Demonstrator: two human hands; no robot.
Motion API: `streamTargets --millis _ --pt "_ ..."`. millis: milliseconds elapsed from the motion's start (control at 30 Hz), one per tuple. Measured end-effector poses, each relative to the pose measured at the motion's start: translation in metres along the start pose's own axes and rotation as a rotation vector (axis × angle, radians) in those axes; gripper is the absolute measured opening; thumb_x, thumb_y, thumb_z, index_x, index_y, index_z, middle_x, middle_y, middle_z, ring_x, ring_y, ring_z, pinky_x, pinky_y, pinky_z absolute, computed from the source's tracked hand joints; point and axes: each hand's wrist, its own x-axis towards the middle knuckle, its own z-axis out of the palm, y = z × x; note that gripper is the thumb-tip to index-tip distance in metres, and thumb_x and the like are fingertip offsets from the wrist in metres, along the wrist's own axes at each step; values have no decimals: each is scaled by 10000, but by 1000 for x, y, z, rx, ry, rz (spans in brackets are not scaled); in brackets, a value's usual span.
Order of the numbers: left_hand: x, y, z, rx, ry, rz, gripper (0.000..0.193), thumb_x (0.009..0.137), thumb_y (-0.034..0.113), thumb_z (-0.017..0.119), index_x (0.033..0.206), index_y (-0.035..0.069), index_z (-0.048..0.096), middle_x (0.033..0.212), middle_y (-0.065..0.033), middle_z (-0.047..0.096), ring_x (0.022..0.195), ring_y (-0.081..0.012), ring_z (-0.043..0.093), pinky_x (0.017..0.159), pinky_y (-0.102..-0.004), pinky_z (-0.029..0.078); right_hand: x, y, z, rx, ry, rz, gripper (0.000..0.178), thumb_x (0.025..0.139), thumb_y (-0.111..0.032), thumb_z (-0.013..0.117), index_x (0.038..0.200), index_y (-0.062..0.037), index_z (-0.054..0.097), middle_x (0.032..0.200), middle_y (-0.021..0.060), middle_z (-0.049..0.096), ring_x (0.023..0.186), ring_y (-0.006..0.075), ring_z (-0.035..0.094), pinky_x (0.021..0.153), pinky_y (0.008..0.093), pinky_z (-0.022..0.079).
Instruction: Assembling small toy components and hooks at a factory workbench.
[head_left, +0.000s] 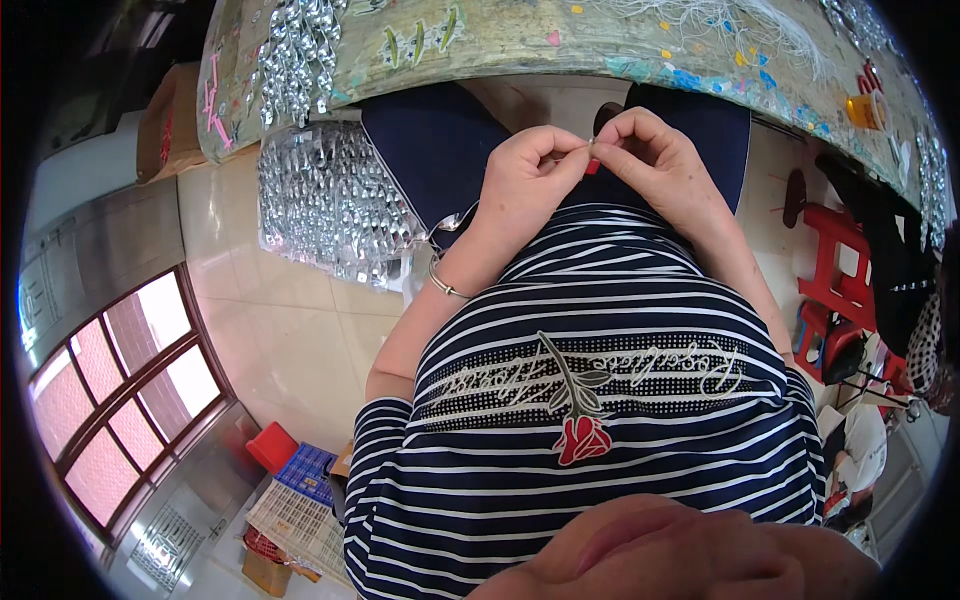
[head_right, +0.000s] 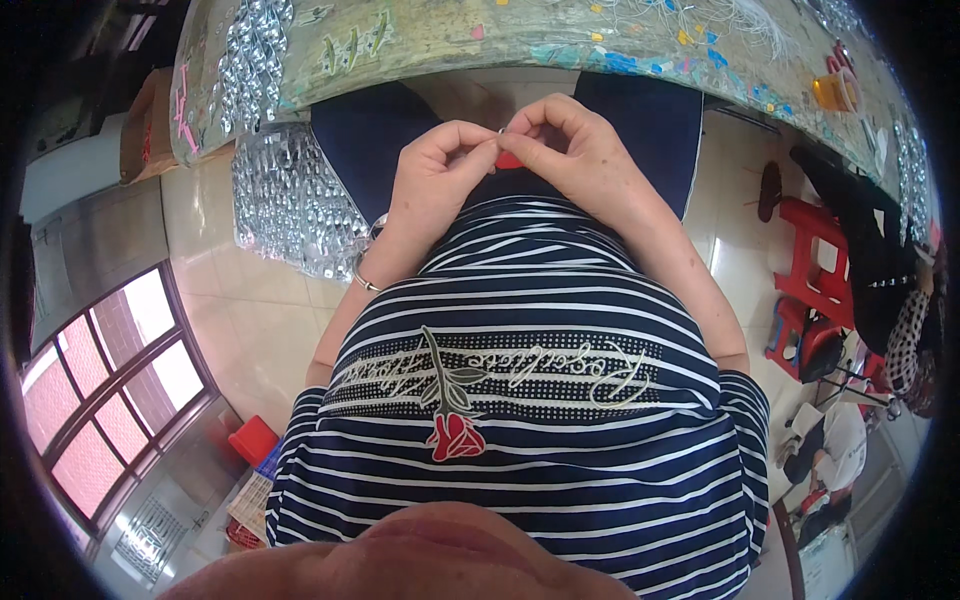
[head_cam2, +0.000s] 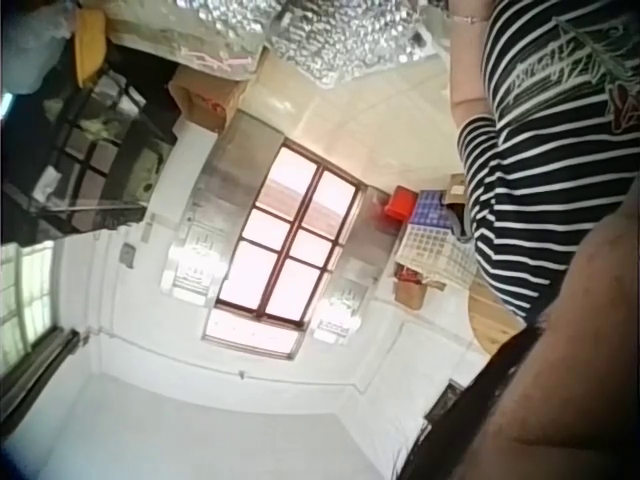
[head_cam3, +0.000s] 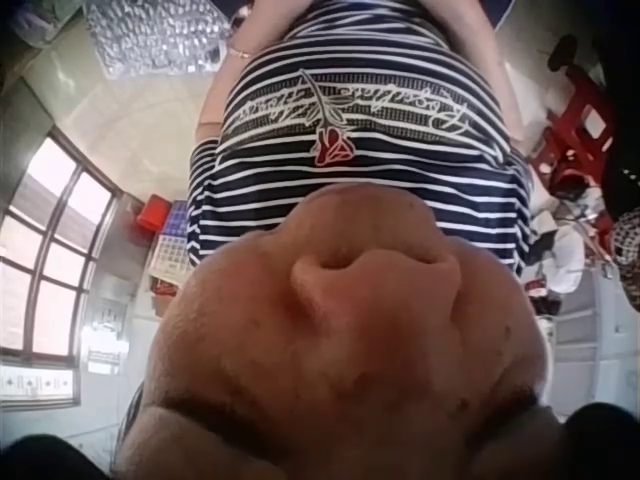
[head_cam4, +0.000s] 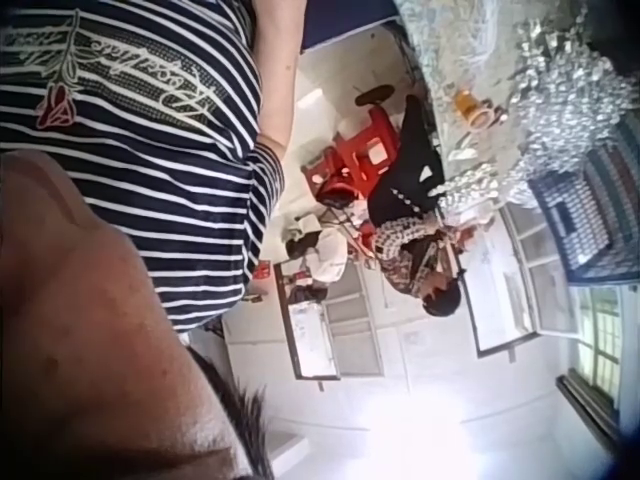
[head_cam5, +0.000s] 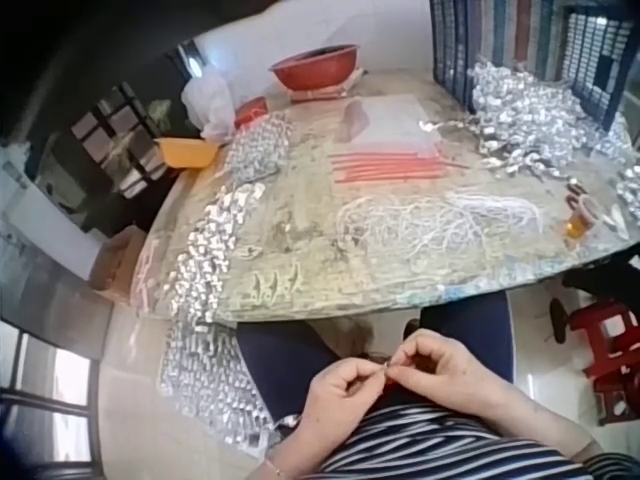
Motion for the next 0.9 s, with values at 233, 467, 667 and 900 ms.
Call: streamTargets --millis 233,467,667,900 --pt "2 4 0 116 -13 29 88 832 85 668 878 11 681 747 31 631 676 -14 529 616 -173 435 1 4 -2 -101 31 -105 35 893 -60 577 895 -33 556 861 -14 513 819 54 503 735 195 410" --pt "-1 0 1 77 13 -39 90 819 100 671 845 16 690 720 15 632 633 -22 511 576 -181 409 -1 8 1 -238 66 -263 53 878 -58 593 893 -33 549 851 5 493 779 70 480 681 205 398" --pt "1 -6 2 100 -14 71 68 840 52 642 883 14 680 794 17 634 698 -38 538 643 -178 427 -4 2 -1 -207 56 -152 95 847 -85 611 902 -20 569 836 63 544 777 145 556 706 263 460" --pt "4 -8 4 86 -20 -29 109 837 87 659 898 0 685 732 36 611 645 -13 488 595 -171 412 -4 8 -3 -107 64 -173 82 861 -99 611 875 -26 578 818 28 543 743 81 530 660 224 440"
